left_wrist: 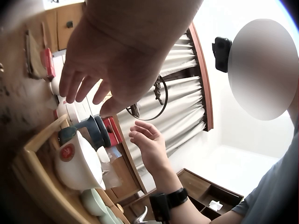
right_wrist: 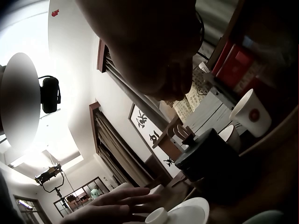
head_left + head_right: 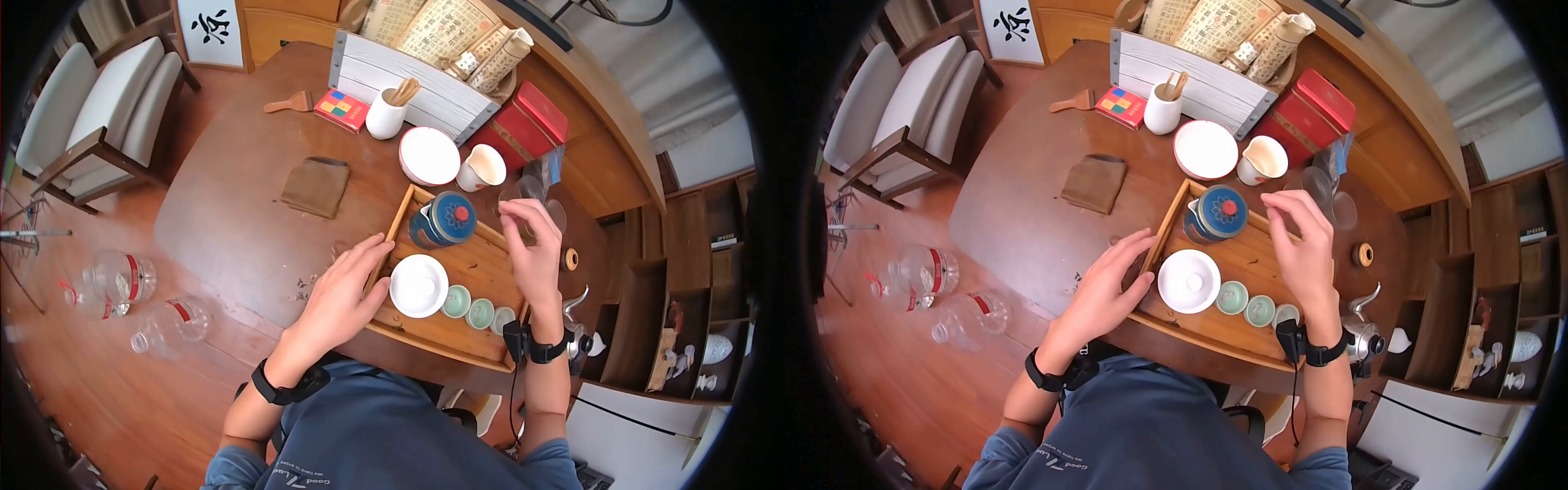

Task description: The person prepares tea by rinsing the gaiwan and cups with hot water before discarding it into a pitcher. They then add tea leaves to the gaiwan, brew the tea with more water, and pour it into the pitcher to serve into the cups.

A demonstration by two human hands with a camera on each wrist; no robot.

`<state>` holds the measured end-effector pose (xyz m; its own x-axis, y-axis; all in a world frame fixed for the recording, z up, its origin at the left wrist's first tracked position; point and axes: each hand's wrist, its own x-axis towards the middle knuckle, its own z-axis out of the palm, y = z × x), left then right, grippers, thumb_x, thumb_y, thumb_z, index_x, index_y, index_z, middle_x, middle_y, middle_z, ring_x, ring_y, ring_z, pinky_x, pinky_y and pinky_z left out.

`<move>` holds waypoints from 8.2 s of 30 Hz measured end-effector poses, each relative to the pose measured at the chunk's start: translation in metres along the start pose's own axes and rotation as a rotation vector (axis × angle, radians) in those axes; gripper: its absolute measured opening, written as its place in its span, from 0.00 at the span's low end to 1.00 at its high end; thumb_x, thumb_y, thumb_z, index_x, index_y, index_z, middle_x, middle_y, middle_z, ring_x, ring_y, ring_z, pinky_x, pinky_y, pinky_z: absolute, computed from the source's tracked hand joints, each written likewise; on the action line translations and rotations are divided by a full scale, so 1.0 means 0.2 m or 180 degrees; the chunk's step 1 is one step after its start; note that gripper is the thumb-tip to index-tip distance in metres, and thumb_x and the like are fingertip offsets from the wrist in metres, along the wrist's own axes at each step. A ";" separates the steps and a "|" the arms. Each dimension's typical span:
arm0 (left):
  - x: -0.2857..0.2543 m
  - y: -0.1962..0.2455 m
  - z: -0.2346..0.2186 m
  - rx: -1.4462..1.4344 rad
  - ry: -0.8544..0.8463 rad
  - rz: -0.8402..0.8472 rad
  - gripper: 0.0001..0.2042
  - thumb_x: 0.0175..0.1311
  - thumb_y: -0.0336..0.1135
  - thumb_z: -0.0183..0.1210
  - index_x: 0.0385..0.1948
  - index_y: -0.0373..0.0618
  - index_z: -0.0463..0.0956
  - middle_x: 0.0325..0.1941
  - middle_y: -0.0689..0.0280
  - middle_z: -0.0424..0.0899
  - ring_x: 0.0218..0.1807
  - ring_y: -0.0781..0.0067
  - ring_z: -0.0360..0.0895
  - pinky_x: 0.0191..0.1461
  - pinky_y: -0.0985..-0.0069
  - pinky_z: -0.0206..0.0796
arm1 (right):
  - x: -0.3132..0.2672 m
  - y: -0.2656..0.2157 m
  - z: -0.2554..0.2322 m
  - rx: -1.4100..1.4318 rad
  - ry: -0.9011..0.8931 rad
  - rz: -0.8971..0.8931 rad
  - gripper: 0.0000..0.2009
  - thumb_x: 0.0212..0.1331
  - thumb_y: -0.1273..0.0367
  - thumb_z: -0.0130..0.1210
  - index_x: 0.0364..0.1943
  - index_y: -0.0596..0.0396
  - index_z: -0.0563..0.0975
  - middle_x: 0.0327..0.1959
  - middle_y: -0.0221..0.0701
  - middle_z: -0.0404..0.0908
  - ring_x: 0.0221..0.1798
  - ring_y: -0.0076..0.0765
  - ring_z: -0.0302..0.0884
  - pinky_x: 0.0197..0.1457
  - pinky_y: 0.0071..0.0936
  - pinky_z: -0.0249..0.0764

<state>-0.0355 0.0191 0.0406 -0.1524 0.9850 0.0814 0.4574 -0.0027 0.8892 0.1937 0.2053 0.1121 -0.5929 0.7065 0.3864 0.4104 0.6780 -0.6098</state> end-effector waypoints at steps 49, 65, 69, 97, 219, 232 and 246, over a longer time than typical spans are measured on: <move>-0.01 0.02 0.16 0.0650 -0.0563 0.0168 0.42 0.58 0.37 0.75 0.76 0.41 0.64 0.79 0.48 0.70 0.74 0.42 0.72 0.77 0.54 0.64 | -0.52 -0.10 0.21 0.0994 -0.0370 0.1361 0.10 0.64 0.72 0.69 0.47 0.55 0.83 0.33 0.27 0.78 0.36 0.25 0.72 0.43 0.22 0.68; -0.02 0.00 0.15 0.0498 -0.0456 0.0173 0.41 0.62 0.36 0.73 0.76 0.34 0.63 0.73 0.42 0.74 0.72 0.40 0.74 0.76 0.56 0.65 | -0.44 -0.12 0.39 0.0123 -0.0495 0.0401 0.15 0.58 0.67 0.73 0.47 0.57 0.84 0.35 0.35 0.81 0.40 0.44 0.80 0.48 0.41 0.74; -0.02 0.00 0.15 0.0476 -0.0415 0.0136 0.36 0.65 0.37 0.71 0.73 0.33 0.67 0.73 0.43 0.75 0.71 0.41 0.74 0.75 0.56 0.66 | -0.45 -0.12 0.38 0.0047 -0.0632 0.0533 0.18 0.56 0.65 0.74 0.49 0.57 0.84 0.41 0.36 0.82 0.46 0.46 0.80 0.52 0.42 0.75; -0.04 -0.01 0.17 0.0561 -0.0364 0.0182 0.28 0.70 0.37 0.66 0.69 0.33 0.74 0.73 0.45 0.76 0.71 0.41 0.75 0.75 0.57 0.66 | -0.52 -0.12 0.37 -0.0350 -0.0812 0.0327 0.36 0.50 0.57 0.78 0.66 0.52 0.78 0.74 0.44 0.69 0.74 0.56 0.66 0.71 0.51 0.66; -0.07 -0.04 0.18 0.0469 -0.0423 0.0363 0.20 0.69 0.28 0.62 0.62 0.38 0.81 0.70 0.51 0.78 0.71 0.44 0.74 0.75 0.56 0.66 | -0.53 -0.16 0.27 -0.0176 -0.1155 0.0462 0.30 0.56 0.63 0.73 0.65 0.51 0.81 0.77 0.47 0.67 0.74 0.59 0.71 0.75 0.50 0.70; -0.07 -0.05 0.19 0.0407 -0.0426 0.0382 0.17 0.70 0.27 0.60 0.60 0.40 0.83 0.69 0.51 0.79 0.70 0.45 0.74 0.75 0.55 0.65 | -0.55 -0.16 0.21 -0.0317 -0.1298 0.0534 0.32 0.55 0.62 0.75 0.66 0.51 0.79 0.74 0.46 0.71 0.70 0.58 0.76 0.69 0.49 0.76; -0.07 -0.04 0.19 0.0447 -0.0392 0.0334 0.26 0.70 0.28 0.61 0.71 0.38 0.71 0.71 0.48 0.77 0.73 0.42 0.72 0.77 0.56 0.63 | -0.57 -0.14 0.19 -0.0328 -0.1145 0.0500 0.32 0.54 0.63 0.75 0.65 0.52 0.79 0.71 0.46 0.75 0.68 0.57 0.79 0.67 0.48 0.79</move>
<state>-0.0040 0.0121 0.0153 0.0068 0.9942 0.1071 0.5840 -0.0909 0.8067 0.2239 0.0989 0.0584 -0.7146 0.6994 0.0160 0.5718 0.5971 -0.5626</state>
